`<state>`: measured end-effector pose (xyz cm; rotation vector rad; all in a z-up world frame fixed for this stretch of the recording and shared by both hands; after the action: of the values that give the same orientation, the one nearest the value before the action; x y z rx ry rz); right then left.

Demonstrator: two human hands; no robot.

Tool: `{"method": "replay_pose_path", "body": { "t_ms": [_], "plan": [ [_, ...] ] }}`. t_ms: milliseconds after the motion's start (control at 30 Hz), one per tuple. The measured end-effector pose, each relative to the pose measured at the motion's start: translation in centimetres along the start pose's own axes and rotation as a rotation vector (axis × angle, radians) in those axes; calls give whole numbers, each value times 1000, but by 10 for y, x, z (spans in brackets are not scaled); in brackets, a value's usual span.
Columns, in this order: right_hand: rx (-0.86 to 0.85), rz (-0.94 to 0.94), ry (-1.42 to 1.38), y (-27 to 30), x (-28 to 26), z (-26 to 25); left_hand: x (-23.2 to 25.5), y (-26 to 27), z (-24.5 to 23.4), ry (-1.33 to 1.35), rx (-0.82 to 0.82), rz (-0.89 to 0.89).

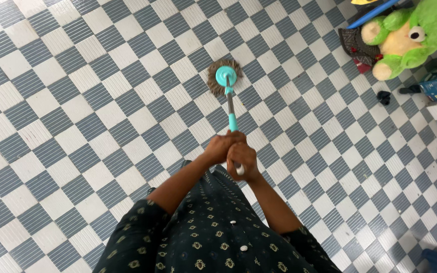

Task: The person wrings out a spin mop in a pink bucket and then proceeds to mop a checkered tiled floor. The person moves the mop back and forth across the floor surface to clean it.

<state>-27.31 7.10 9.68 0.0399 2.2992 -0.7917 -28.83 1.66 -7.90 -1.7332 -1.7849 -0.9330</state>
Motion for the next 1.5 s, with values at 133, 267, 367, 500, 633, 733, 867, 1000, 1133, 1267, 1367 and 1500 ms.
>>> {"method": "replay_pose_path", "body": {
  "t_ms": [133,267,367,500,633,733,867,1000,1133,1267,1367,1500],
  "plan": [
    [-126,132,-77,7,40,26,-38,-20,-5,-12,-27,-107],
    [-214,164,-96,20,36,41,-26,-3,-3,6,22,-34],
    [-253,137,-143,24,12,34,4,20,-5,-132,168,36],
    [-210,66,-301,23,-45,-2,53,63,1,-28,107,-57],
    [-162,-48,-443,15,-86,-24,96,98,-18,16,113,-22],
    [-104,-34,-444,17,-80,-23,93,96,-17,33,93,-67],
    [-38,-71,-401,10,-27,-3,63,68,-29,87,287,-58],
    [-145,4,-284,-18,21,22,-19,25,-32,43,198,-311],
    [-257,28,-296,-30,22,51,-49,28,-45,-55,369,-234],
    [-343,-16,-301,-14,4,64,-37,62,-33,-21,167,-384],
    [-366,-65,-380,11,-33,62,21,106,-37,-30,159,-302],
    [-428,-142,-530,25,-102,43,80,161,-39,22,118,-249]
  ]
}}
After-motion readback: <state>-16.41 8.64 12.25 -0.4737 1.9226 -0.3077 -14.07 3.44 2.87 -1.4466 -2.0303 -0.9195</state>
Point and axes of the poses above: each hand's wrist, its own y-axis away from the middle knuckle, its own z-axis out of the palm, x = y × z, the point moved 9 cm from there along -y, towards the middle knuckle, and after that the axes turned 7 degrees about -x, right-handed, at the moved point
